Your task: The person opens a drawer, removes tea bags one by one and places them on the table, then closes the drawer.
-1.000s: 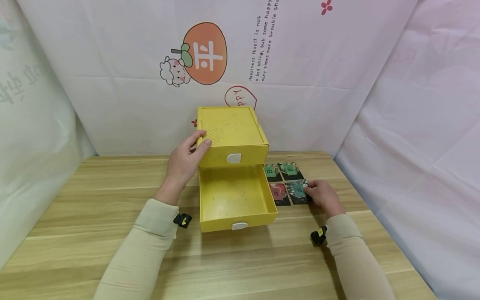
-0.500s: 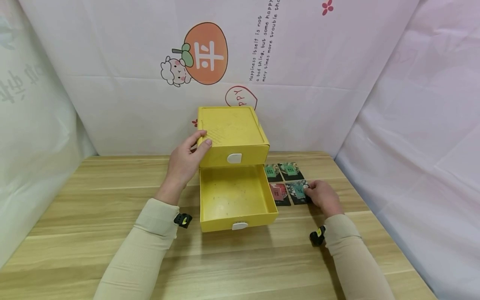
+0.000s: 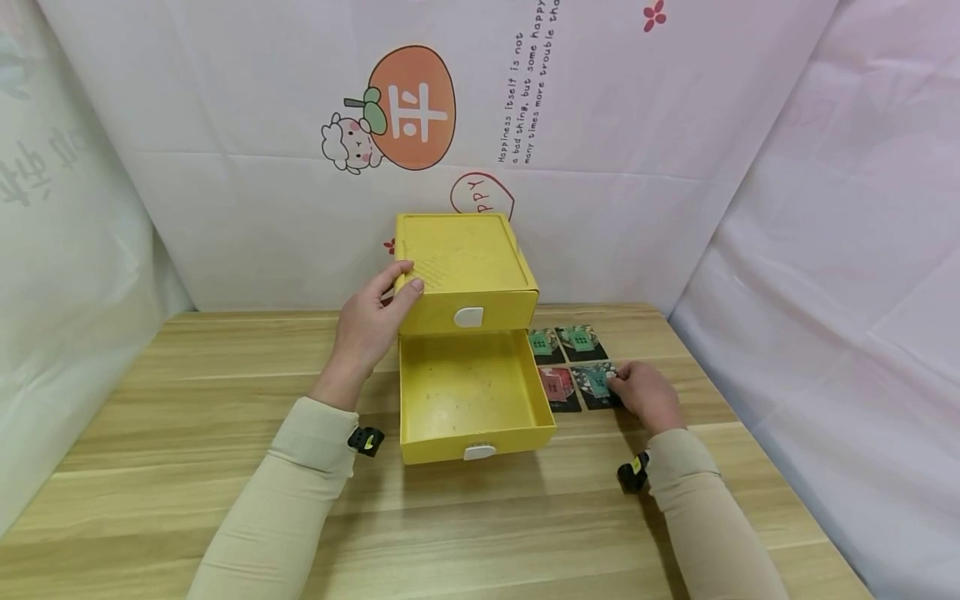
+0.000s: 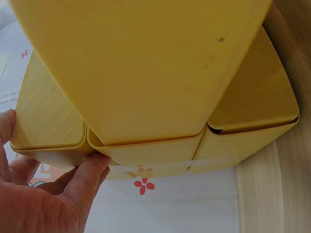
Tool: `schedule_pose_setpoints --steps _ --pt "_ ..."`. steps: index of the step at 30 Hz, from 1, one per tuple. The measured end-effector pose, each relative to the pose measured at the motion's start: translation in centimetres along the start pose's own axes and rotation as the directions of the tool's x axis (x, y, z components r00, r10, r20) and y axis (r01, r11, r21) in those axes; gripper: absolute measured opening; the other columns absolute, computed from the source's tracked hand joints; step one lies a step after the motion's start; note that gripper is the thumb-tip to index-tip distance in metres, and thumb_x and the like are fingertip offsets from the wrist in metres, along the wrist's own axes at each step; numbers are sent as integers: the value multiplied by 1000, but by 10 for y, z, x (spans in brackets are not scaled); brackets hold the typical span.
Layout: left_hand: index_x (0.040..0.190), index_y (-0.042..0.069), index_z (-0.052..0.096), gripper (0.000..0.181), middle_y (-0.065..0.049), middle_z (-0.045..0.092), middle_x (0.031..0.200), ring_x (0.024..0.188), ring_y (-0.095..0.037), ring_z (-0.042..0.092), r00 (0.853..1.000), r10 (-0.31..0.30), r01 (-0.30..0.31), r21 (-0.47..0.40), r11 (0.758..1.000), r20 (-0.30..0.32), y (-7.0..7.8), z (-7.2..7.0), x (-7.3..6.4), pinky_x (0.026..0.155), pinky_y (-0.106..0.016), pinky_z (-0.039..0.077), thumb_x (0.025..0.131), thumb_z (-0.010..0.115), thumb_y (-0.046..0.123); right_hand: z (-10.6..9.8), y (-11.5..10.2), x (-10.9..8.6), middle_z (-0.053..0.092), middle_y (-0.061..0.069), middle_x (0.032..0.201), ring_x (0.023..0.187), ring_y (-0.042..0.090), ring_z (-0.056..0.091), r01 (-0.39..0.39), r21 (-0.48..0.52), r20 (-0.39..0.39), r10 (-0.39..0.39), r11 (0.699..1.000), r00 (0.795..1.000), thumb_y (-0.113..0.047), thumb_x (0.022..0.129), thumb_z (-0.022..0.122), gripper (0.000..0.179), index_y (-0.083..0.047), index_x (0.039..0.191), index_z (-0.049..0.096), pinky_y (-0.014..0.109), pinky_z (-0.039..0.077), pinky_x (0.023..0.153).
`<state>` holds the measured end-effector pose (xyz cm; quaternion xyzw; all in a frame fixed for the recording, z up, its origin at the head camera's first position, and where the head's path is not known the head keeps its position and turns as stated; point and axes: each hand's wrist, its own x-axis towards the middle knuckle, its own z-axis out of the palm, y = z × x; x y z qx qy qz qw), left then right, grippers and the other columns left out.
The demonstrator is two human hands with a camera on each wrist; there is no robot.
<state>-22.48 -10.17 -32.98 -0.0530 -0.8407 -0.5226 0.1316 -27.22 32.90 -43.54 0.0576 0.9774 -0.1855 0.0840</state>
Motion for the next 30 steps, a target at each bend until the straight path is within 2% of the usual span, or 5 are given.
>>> schedule_pose_setpoints --steps 8,12,30 --pt "154 31 53 63 0 49 160 139 -32 57 1000 2 -2 5 1000 1 -1 1 0 111 -54 48 101 52 66 3 2 2 63 9 87 80 25 58 2 6 -29 -2 1000 1000 -33 103 61 28 -8 91 66 38 44 68" --pt "154 31 53 63 0 49 160 140 -31 56 1000 3 -3 2 1000 -1 0 1 0 112 -53 47 101 53 65 4 3 3 63 9 88 80 25 58 0 -1 -35 0 1000 999 -34 102 61 28 -9 91 67 38 44 69" --pt "154 32 53 62 0 48 161 140 -31 56 1000 4 -4 4 1000 -5 0 1 0 112 -54 47 101 53 65 4 4 4 69 19 111 93 31 63 -11 -6 -31 11 1000 999 -36 102 59 38 -2 114 71 48 51 81"
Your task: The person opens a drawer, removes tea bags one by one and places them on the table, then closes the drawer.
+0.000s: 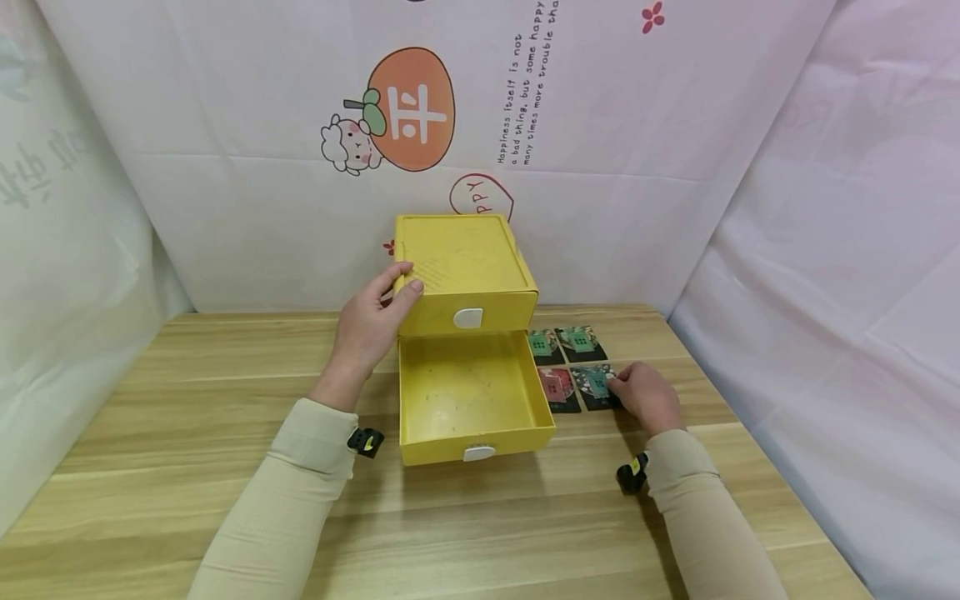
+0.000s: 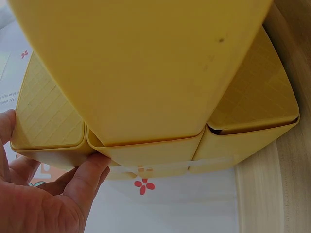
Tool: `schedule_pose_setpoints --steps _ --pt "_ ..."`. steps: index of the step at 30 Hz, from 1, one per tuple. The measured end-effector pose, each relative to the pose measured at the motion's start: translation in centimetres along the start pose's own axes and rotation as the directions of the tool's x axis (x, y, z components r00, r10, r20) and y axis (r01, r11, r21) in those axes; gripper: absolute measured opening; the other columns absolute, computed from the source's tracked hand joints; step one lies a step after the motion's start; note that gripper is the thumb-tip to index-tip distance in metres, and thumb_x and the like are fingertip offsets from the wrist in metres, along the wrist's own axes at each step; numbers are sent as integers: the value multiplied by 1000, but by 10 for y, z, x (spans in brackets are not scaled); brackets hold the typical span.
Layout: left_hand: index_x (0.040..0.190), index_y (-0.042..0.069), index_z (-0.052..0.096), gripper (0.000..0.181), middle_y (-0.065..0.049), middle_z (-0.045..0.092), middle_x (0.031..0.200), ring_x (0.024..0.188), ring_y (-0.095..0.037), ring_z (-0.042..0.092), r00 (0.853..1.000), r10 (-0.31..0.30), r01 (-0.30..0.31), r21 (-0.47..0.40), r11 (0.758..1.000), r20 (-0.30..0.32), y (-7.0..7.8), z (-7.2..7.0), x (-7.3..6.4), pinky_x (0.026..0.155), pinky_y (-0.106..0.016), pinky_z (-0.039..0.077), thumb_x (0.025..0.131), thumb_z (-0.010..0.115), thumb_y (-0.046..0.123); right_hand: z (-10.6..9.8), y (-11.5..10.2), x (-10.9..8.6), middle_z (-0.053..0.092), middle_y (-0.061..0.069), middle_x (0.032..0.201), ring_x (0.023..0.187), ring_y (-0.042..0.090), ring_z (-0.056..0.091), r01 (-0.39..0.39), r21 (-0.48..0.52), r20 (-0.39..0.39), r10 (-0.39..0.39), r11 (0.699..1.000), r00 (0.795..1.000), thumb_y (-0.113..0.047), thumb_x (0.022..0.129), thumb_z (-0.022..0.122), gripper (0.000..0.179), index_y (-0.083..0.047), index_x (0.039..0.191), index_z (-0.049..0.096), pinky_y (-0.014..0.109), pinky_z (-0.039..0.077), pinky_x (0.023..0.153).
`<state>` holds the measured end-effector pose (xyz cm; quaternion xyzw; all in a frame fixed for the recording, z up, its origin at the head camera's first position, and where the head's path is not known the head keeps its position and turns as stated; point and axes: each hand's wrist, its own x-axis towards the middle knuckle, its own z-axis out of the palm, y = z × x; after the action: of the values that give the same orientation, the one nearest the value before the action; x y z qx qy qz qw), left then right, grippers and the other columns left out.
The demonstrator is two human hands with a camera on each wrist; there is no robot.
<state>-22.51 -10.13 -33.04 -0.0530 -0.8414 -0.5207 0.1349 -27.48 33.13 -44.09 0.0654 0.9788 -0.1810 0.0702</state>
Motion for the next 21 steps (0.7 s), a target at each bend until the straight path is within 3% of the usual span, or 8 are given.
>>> schedule_pose_setpoints --steps 21 --pt "154 31 53 62 0 49 160 139 -31 57 1000 -2 2 -7 1000 6 1 -1 0 112 -53 47 101 53 65 -3 -3 -4 66 25 126 104 36 63 -9 11 11 9 1000 1000 -38 105 56 47 3 125 65 52 51 89"
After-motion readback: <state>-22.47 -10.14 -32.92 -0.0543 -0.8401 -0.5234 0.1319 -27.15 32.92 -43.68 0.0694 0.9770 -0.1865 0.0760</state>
